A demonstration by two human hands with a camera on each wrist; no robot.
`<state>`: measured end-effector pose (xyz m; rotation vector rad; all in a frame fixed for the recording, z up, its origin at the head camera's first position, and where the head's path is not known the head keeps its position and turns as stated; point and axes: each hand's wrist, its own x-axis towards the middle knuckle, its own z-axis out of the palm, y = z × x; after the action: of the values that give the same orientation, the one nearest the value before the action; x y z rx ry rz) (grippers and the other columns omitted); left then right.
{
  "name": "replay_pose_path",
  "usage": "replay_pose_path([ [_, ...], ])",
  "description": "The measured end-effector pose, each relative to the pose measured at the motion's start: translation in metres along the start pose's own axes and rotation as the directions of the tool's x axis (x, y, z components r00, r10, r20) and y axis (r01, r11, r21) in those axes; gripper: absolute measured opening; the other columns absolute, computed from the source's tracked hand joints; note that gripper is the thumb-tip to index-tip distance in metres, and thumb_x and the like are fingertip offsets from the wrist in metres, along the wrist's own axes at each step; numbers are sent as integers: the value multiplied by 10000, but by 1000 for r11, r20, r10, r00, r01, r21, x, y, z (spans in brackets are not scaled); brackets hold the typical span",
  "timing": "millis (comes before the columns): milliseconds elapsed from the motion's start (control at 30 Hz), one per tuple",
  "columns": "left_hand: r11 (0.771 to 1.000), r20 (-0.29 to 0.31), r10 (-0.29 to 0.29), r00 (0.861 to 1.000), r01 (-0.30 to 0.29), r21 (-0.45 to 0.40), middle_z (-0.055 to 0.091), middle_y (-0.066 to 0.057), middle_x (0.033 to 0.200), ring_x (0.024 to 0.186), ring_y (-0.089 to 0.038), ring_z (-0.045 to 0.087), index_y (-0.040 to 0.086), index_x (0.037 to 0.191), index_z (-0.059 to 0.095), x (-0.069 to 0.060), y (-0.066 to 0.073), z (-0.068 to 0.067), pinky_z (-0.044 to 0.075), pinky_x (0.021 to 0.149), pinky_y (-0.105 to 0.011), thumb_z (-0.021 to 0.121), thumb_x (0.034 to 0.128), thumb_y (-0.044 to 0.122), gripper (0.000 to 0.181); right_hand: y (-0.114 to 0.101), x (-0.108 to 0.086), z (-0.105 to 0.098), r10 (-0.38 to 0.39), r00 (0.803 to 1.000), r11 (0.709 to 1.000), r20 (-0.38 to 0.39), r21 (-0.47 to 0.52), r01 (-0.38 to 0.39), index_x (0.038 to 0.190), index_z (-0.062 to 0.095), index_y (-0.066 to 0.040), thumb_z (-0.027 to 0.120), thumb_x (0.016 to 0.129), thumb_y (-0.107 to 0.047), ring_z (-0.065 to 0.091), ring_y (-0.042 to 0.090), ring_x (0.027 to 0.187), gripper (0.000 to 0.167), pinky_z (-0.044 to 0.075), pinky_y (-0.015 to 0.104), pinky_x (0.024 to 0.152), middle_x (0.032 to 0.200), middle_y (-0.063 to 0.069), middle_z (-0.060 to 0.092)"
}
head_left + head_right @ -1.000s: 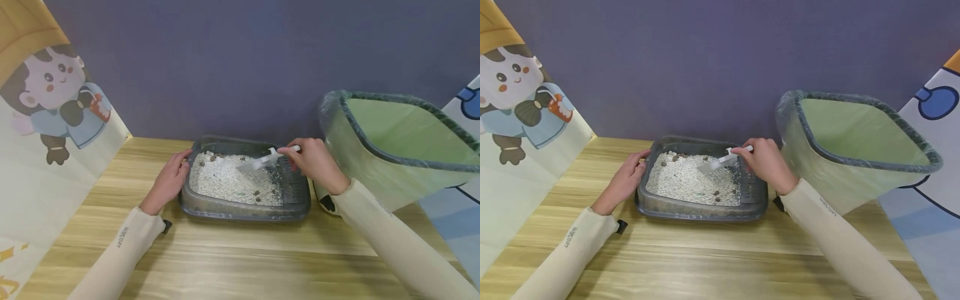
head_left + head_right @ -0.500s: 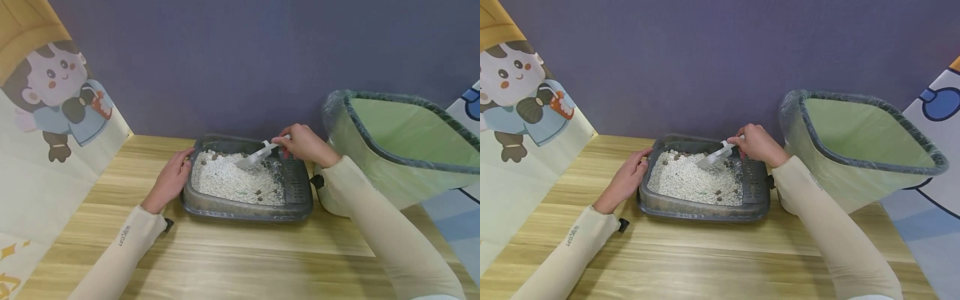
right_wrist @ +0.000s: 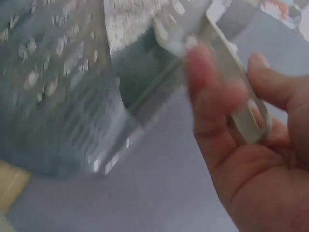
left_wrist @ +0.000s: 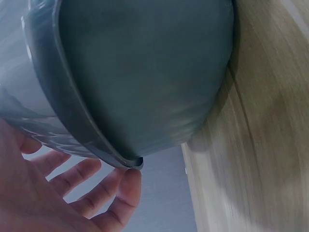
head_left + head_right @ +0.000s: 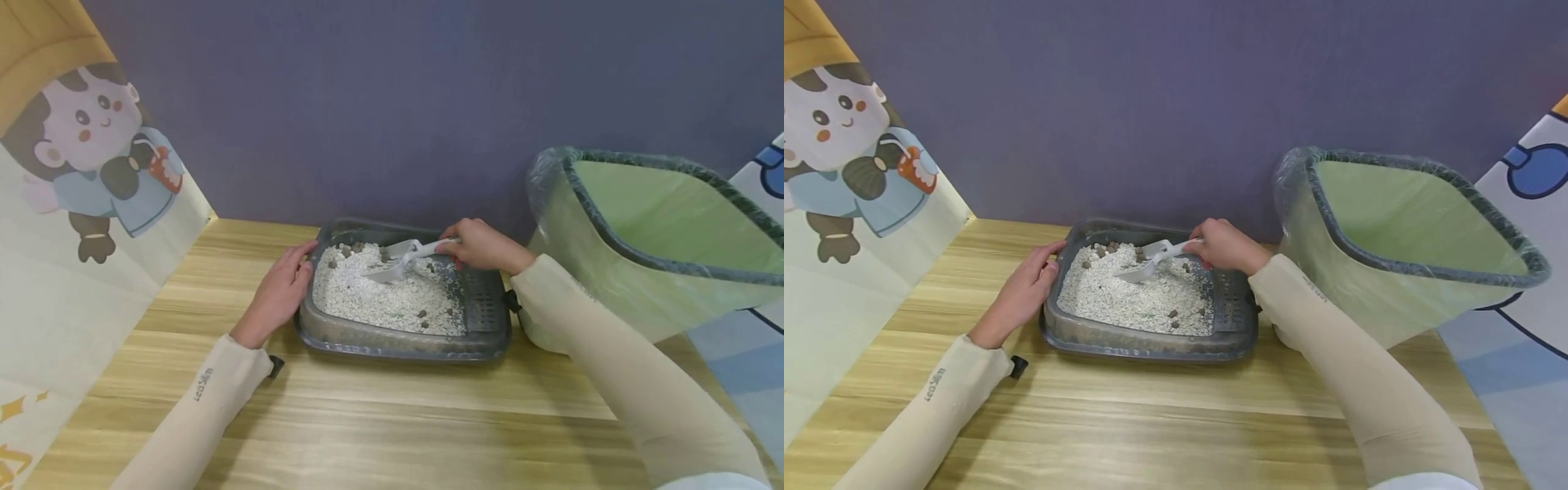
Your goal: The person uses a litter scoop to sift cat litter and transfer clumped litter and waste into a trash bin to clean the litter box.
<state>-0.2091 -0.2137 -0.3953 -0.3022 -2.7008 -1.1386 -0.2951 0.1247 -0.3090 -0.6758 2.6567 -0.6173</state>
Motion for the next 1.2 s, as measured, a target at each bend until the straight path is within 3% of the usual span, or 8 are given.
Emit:
replay_pose_path([
  [233,1000,15,-3,1000,3,10,408,-117,1414,1175,-330,459,143,1469,339,-1,0,-1,356,985,-554,349,1020,272,467,-12,17,21,-14,1000,998,21,-55,15,1228,596,-62,534,970,-300,579,210,540,357,420,317,475,664,72,610],
  [467,1000,14,7,1000,-7,11,418,-123,1408,1142,-315,483,120,1463,346,0,2,0,377,973,-535,362,1017,234,460,-15,32,27,-16,978,983,209,-178,54,1317,484,-42,495,991,-285,518,152,625,407,436,337,607,944,91,620],
  [633,1000,11,7,1000,-7,14,411,-129,1416,1194,-336,455,119,1468,336,0,2,-1,355,996,-549,364,1017,225,464,-19,41,28,31,947,987,321,-159,22,1352,359,-62,389,1026,-202,331,137,512,357,328,313,504,1143,120,591],
  [700,1000,7,7,1000,-7,17,413,-130,1414,1204,-343,448,122,1469,334,0,1,-2,350,1000,-552,364,1017,228,465,-18,44,31,32,942,991,335,-133,14,1358,332,-69,371,1030,-191,285,140,497,352,301,306,488,1118,129,586],
  [867,1000,5,9,1000,-9,21,418,-116,1412,1195,-342,455,132,1468,339,1,-1,-1,355,996,-548,360,1017,249,466,-14,44,40,7,941,996,338,-91,25,1352,315,-74,396,1026,-244,349,149,566,376,328,311,539,986,165,557],
  [1067,1000,6,16,1000,-16,26,409,-120,1421,1230,-350,426,130,1468,337,0,0,-3,328,1016,-556,352,1019,259,468,-9,36,47,-61,937,997,344,-26,75,1269,344,-105,380,1029,-271,370,157,593,294,347,305,531,1028,168,545],
  [1200,1000,13,9,1000,-9,22,409,-121,1419,1247,-343,412,138,1472,330,-1,0,-3,320,1021,-561,351,1021,255,467,-6,28,48,-79,941,996,330,-23,92,1212,359,-118,368,1029,-302,352,151,565,260,356,294,511,901,146,526],
])
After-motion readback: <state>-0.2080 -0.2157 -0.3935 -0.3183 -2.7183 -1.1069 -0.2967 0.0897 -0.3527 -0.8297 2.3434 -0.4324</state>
